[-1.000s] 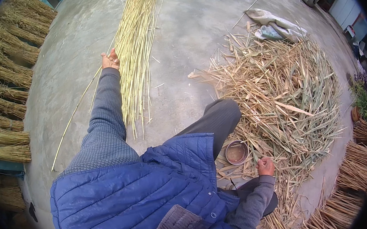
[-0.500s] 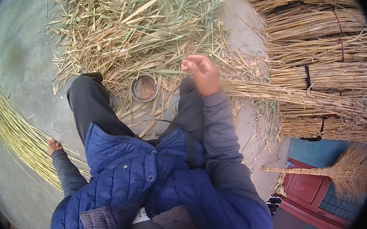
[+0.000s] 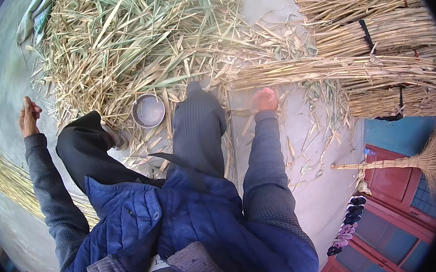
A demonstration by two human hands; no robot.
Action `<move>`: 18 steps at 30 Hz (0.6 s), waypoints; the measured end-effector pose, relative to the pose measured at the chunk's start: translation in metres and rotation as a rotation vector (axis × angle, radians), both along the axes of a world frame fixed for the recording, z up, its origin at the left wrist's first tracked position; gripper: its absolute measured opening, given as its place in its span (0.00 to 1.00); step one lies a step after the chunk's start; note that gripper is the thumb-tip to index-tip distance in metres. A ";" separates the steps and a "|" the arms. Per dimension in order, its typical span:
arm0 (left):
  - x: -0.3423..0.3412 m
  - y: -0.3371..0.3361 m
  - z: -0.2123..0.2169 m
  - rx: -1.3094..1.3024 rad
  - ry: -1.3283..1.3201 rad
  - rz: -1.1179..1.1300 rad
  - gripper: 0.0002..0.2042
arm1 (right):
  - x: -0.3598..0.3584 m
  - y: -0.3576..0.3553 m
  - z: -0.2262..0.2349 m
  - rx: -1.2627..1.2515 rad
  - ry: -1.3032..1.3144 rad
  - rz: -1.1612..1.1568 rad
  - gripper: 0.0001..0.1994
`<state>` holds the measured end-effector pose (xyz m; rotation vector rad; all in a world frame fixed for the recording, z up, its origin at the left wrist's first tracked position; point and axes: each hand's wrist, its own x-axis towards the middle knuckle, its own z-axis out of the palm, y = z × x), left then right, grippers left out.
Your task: The person sits on the floor and repeatedly strips dried straw stalks by hand, separating the fibrous strands from the main stem. The separated fibers are placed into a neat pile to the left, while the remaining stalks are discarded to the right.
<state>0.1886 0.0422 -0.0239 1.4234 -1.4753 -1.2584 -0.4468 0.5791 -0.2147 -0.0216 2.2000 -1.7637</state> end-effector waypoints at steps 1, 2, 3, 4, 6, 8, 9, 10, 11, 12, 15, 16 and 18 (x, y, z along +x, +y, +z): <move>-0.033 -0.003 0.013 -0.049 -0.149 -0.042 0.15 | -0.013 0.000 -0.006 -0.007 0.004 -0.031 0.12; -0.072 0.000 0.015 -0.190 -0.112 -0.188 0.16 | -0.027 -0.001 -0.010 0.009 -0.013 -0.039 0.13; -0.111 0.009 0.013 -0.373 -0.090 -0.311 0.18 | -0.039 -0.003 -0.014 0.024 -0.003 -0.047 0.13; -0.143 0.018 0.016 -0.365 -0.170 -0.371 0.20 | -0.052 -0.006 -0.015 0.039 0.010 -0.054 0.13; -0.201 0.042 0.015 -0.380 -0.293 -0.560 0.21 | -0.078 -0.013 -0.016 0.034 0.052 -0.050 0.16; -0.248 0.066 0.009 -0.344 -0.385 -0.726 0.16 | -0.103 -0.022 -0.014 0.339 0.260 -0.016 0.19; -0.269 0.078 0.002 -0.299 -0.441 -0.787 0.13 | -0.112 -0.026 -0.012 0.501 0.308 -0.023 0.21; -0.284 0.090 -0.005 -0.373 -0.483 -0.870 0.10 | -0.120 -0.027 -0.009 0.557 0.338 -0.026 0.23; -0.296 0.101 -0.013 -0.420 -0.526 -0.934 0.09 | -0.127 -0.028 -0.005 0.652 0.398 -0.030 0.23; -0.306 0.112 -0.022 -0.440 -0.620 -0.986 0.09 | -0.133 -0.030 -0.001 0.746 0.419 -0.055 0.22; -0.323 0.128 -0.051 -0.521 -0.692 -1.188 0.10 | -0.148 -0.036 0.011 0.899 0.421 -0.068 0.19; -0.325 0.130 -0.060 -0.490 -0.697 -1.221 0.10 | -0.154 -0.036 0.014 0.934 0.383 -0.055 0.18; -0.324 0.130 -0.077 -0.397 -0.670 -1.274 0.09 | -0.160 -0.036 0.020 0.986 0.353 -0.079 0.17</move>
